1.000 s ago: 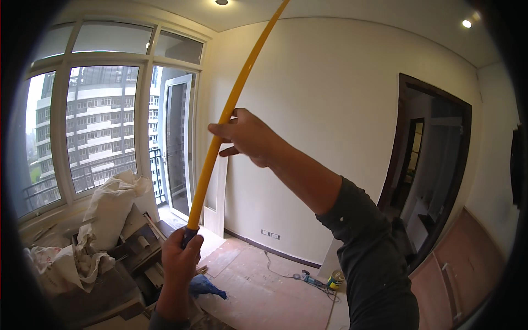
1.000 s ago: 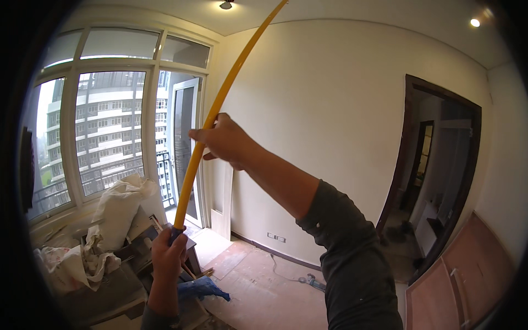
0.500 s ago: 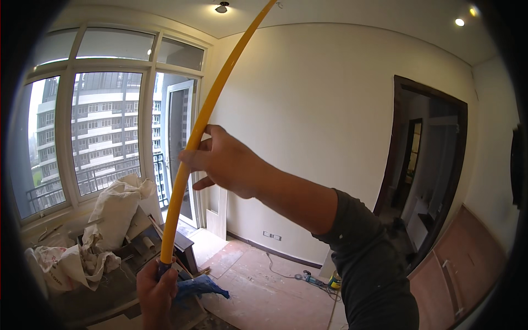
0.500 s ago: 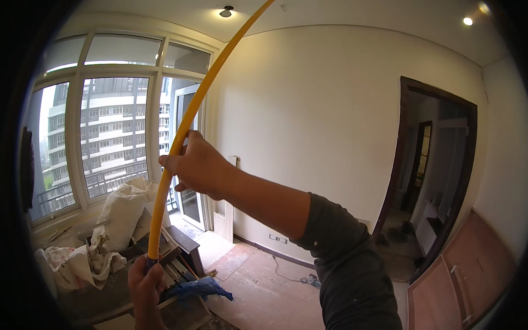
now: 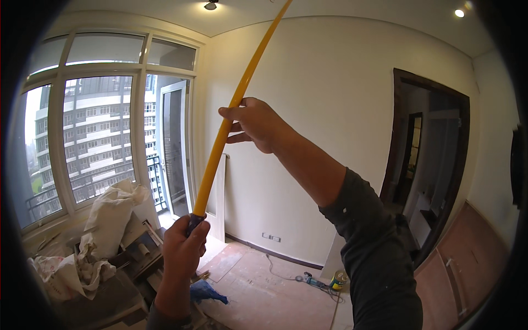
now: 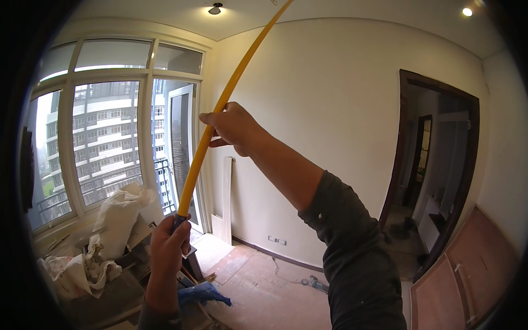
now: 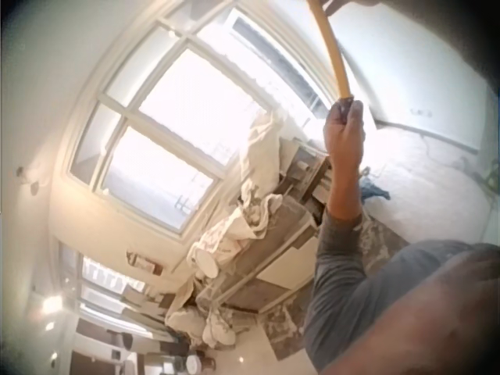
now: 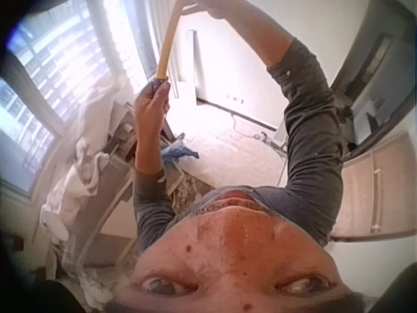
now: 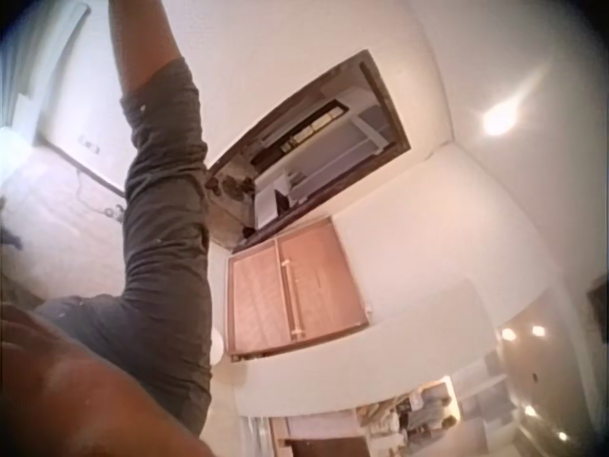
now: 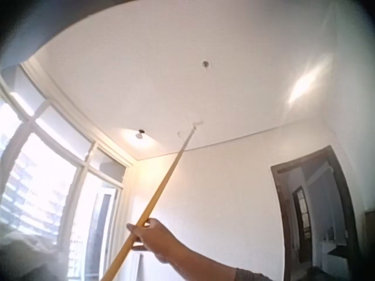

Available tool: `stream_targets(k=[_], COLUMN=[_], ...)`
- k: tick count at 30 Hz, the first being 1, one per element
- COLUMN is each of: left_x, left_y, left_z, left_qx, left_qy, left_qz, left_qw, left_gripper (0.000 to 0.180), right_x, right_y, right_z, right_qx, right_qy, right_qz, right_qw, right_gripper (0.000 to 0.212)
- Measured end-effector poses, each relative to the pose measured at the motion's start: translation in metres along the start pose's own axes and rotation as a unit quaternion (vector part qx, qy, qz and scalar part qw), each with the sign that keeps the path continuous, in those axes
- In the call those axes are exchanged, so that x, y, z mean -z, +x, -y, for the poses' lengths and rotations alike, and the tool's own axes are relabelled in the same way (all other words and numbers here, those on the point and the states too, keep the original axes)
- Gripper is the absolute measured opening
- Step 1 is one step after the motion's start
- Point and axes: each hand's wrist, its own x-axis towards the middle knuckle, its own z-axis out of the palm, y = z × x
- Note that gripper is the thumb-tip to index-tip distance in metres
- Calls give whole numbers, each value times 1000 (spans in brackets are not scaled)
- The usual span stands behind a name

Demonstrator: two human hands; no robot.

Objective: Painting a ceiling using a paint roller on an extension pole.

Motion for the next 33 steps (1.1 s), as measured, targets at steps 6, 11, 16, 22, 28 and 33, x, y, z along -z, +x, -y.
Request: stream_targets(k=[6, 11, 16, 22, 28, 33], left_x=[-50, -103, -147, -190, -200, -169], left_y=[73, 132, 186, 232, 242, 205], left_z=[24, 47, 76, 94, 113, 117], left_qx=[0, -1, -4, -10, -8, 0], left_qy=[55, 73, 50, 93, 72, 61], left_qz=[4, 15, 34, 28, 26, 18], left_qw=[998, 997, 998, 995, 997, 998], left_gripper=[25, 25, 30, 32, 32, 32], right_x=[58, 115, 164, 208, 223, 193], right_y=[50, 90, 121, 152, 158, 133], right_z=[-32, -66, -95, -119, -133, -128], right_qx=[-9, -10, -6, -3, 1, -7], right_qy=[18, 34, 54, 70, 44, 19], right_qz=[-50, -92, -135, -175, -162, -126], right_qw=[999, 995, 989, 982, 986, 992], right_gripper=[39, 35, 33, 38, 39, 40])
